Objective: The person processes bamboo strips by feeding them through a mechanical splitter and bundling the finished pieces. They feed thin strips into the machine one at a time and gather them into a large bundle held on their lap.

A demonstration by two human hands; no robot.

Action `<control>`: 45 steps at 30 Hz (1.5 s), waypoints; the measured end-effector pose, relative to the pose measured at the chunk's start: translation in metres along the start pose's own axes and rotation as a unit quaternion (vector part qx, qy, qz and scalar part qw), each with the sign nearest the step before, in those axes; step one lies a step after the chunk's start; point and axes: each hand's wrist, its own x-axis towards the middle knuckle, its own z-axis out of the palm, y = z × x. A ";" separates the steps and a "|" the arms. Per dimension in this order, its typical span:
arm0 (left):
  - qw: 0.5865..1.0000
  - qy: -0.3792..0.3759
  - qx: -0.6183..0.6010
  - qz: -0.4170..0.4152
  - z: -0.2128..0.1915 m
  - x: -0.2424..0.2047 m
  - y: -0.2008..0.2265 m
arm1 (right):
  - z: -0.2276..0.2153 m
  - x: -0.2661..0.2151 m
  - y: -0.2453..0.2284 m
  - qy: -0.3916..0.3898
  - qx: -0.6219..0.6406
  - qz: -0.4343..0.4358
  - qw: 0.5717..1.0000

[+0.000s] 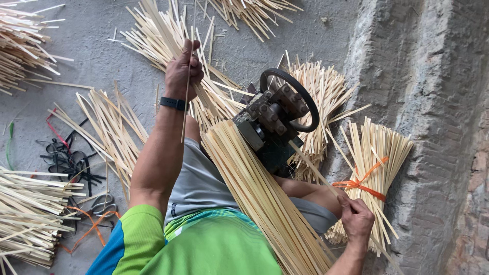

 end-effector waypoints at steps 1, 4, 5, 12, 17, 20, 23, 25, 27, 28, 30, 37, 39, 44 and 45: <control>1.000 0.001 -0.008 -0.017 0.000 -0.001 -0.002 | 0.002 0.000 -0.003 0.028 -0.033 -0.024 0.999; 1.000 0.001 0.012 -0.012 0.001 -0.005 -0.012 | 0.022 0.010 -0.013 0.038 -0.069 -0.069 0.994; 1.000 -0.001 0.012 -0.016 0.001 -0.006 -0.015 | 0.034 0.016 -0.019 0.059 -0.078 -0.117 0.988; 0.992 0.008 0.115 -0.051 0.018 -0.011 -0.044 | 0.070 0.036 -0.071 0.045 -0.075 -0.118 0.989; 0.959 0.057 0.262 -0.090 0.030 -0.013 -0.067 | 0.067 0.035 -0.072 0.020 -0.031 -0.081 0.996; 0.948 0.034 0.303 -0.087 0.041 -0.004 -0.088 | 0.065 0.032 -0.067 -0.047 -0.048 0.002 0.998; 0.969 0.016 0.233 -0.081 0.044 0.003 -0.096 | 0.069 0.013 -0.074 -0.153 0.045 0.048 0.986; 0.978 0.007 0.194 -0.075 0.040 0.004 -0.095 | 0.078 -0.004 -0.085 -0.214 0.160 -0.161 0.950; 0.978 0.018 0.193 -0.072 0.033 0.010 -0.085 | 0.084 -0.018 -0.095 -0.255 0.130 -0.078 0.955; 0.979 0.031 0.190 -0.065 0.030 0.014 -0.078 | 0.085 -0.022 -0.098 -0.297 0.097 0.002 0.950; 0.983 0.043 0.178 -0.003 0.021 0.021 -0.059 | 0.080 -0.019 -0.098 -0.290 0.069 0.007 0.955; 0.992 0.041 0.100 0.069 0.004 0.010 0.013 | 0.083 -0.020 -0.112 -0.219 0.084 -0.046 0.971; 0.991 0.062 0.111 0.031 0.007 -0.009 0.025 | 0.078 -0.013 -0.129 -0.146 0.067 -0.138 0.977; 0.949 -0.122 0.268 -0.114 0.030 -0.090 0.007 | 0.038 -0.003 -0.226 0.081 0.002 -0.389 0.918; 0.940 -0.150 0.274 -0.139 0.035 -0.108 0.000 | 0.028 0.001 -0.250 0.113 -0.009 -0.437 0.892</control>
